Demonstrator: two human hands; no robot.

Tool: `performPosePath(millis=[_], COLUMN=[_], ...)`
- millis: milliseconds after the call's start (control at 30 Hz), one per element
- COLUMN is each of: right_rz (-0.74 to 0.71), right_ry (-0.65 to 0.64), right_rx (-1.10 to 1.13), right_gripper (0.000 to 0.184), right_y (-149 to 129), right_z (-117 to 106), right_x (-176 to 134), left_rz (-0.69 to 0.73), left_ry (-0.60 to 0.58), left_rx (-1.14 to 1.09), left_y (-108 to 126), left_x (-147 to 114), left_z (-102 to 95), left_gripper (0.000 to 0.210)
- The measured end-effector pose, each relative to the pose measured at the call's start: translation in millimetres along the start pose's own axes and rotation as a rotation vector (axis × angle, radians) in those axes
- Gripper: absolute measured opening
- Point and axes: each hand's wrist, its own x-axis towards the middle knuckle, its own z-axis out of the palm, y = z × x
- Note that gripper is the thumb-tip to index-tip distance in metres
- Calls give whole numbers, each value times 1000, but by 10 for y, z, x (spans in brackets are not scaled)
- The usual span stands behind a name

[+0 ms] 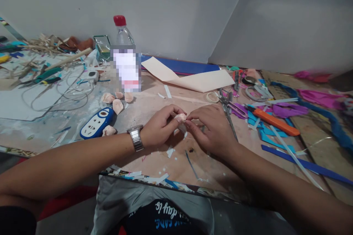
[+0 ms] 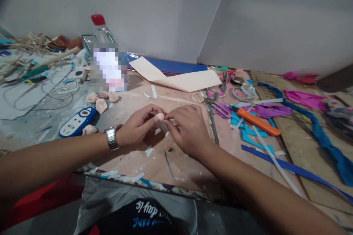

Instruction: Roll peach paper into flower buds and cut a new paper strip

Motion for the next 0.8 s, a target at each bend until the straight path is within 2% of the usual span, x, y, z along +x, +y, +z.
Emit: performPosePath(millis=[333,600,800], right_rz=[-3,-6,5], right_ry=[14,37,9], right_rx=[-48,-50,-9], right_gripper=[10,17,13], right_y=[14,28,40], right_z=[0,-2,-1], right_x=[19,21,10], left_rz=[99,105,80], left_ry=[39,38,32], left_rx=[126,83,36], left_y=[-27,-23,16], left_x=[46,57,88], left_z=[-17,-21,-54], left_gripper=[26,26,27])
